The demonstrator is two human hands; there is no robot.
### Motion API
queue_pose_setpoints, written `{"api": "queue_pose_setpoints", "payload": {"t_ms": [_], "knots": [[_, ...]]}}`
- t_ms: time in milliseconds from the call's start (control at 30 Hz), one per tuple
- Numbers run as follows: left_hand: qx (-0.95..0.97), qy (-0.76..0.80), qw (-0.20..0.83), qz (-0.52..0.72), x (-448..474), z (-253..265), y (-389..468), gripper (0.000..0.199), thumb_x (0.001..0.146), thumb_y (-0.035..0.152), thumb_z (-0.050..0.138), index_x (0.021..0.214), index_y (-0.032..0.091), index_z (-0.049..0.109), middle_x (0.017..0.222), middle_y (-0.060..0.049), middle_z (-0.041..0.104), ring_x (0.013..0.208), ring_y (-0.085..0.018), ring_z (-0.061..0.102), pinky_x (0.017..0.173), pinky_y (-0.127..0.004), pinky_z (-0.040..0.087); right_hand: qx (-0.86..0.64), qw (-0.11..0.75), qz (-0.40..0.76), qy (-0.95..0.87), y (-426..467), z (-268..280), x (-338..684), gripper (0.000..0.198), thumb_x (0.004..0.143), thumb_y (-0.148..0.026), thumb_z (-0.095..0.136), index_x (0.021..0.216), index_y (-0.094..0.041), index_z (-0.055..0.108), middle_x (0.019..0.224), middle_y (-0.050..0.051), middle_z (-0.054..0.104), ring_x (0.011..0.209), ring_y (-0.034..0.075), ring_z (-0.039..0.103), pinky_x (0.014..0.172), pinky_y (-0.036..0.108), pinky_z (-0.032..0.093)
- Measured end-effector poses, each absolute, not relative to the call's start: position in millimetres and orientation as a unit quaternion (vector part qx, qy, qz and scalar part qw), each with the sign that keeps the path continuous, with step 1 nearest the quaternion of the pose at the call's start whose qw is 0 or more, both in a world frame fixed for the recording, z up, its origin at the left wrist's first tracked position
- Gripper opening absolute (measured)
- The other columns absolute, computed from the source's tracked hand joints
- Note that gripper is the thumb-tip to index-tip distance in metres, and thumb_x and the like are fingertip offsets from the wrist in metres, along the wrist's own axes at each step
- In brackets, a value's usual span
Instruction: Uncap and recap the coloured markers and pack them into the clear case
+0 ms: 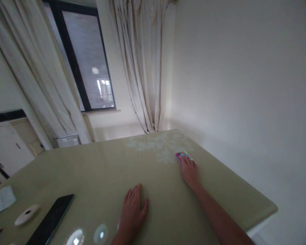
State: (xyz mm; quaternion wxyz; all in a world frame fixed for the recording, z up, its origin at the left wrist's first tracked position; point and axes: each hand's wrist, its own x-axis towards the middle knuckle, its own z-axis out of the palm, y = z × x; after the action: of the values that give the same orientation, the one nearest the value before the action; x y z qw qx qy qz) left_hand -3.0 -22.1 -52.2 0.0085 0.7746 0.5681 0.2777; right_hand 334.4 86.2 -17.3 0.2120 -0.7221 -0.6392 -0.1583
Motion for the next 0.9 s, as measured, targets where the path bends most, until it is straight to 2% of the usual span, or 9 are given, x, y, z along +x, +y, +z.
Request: {"api": "queue_pose_setpoints", "payload": {"t_ms": [100,200,300,400,567,700,900], "knots": [[0.772,0.56,-0.002,0.301,-2.2,-49.5,-23.9,0.054,0.098,0.039,0.05,0.145,0.012,0.05,0.141,-0.017,0.064,0.133,-0.032,0.058,0.117,-0.055,0.039,-0.684,0.227,-0.169,-0.672,80.2,-11.5,331.4,0.042,0.106,-0.03,0.041,0.141,-0.018,0.061,0.146,0.015,0.061,0.132,0.031,0.054,0.113,0.044,0.033],[0.761,0.554,0.013,0.338,0.1,-39.0,-26.8,0.046,0.097,0.039,0.052,0.135,0.014,0.057,0.131,-0.016,0.067,0.126,-0.031,0.06,0.111,-0.052,0.045,-0.635,0.231,-0.171,-0.717,72.7,-3.9,326.8,0.035,0.105,-0.033,0.044,0.122,-0.018,0.07,0.128,0.015,0.069,0.121,0.03,0.059,0.107,0.041,0.038],[0.749,0.553,0.06,0.361,3.4,-26.2,-29.6,0.028,0.096,0.037,0.052,0.113,0.019,0.064,0.111,-0.011,0.07,0.108,-0.028,0.065,0.099,-0.047,0.05,-0.612,0.193,-0.146,-0.753,68.7,1.4,323.5,0.034,0.106,-0.031,0.041,0.102,-0.018,0.073,0.11,0.014,0.072,0.107,0.028,0.063,0.098,0.037,0.043],[0.741,0.548,0.123,0.369,6.3,-17.8,-31.4,0.019,0.096,0.035,0.048,0.089,0.022,0.061,0.091,-0.007,0.067,0.087,-0.023,0.064,0.084,-0.039,0.05,-0.608,0.135,-0.112,-0.774,69.5,3.9,322.4,0.035,0.105,-0.028,0.04,0.095,-0.019,0.072,0.099,0.012,0.073,0.095,0.025,0.066,0.087,0.033,0.045],[0.714,0.566,0.185,0.369,7.7,-15.5,-31.6,0.025,0.092,0.037,0.048,0.071,0.023,0.047,0.065,0.001,0.054,0.06,-0.016,0.05,0.061,-0.028,0.036,-0.601,0.082,-0.088,-0.79,72.8,8.4,320.5,0.041,0.104,-0.031,0.042,0.083,-0.019,0.075,0.082,0.011,0.076,0.076,0.023,0.068,0.07,0.031,0.042],[0.696,0.573,0.207,0.38,4.5,-15.3,-27.1,0.035,0.093,0.044,0.045,0.064,0.024,0.041,0.055,0.005,0.042,0.052,-0.013,0.042,0.056,-0.026,0.027,-0.599,0.059,-0.078,-0.794,73.4,14.6,318.1,0.049,0.105,-0.033,0.04,0.077,-0.018,0.077,0.078,0.013,0.077,0.07,0.024,0.069,0.065,0.031,0.041],[0.665,0.581,0.235,0.407,-1.9,-12.9,-18.7,0.047,0.092,0.058,0.039,0.06,0.025,0.032,0.055,0.006,0.03,0.052,-0.012,0.032,0.054,-0.027,0.021,-0.598,0.063,-0.08,-0.795,73.9,16.2,316.7,0.052,0.104,-0.036,0.042,0.07,-0.017,0.076,0.075,0.014,0.077,0.066,0.024,0.067,0.064,0.031,0.04]]}}
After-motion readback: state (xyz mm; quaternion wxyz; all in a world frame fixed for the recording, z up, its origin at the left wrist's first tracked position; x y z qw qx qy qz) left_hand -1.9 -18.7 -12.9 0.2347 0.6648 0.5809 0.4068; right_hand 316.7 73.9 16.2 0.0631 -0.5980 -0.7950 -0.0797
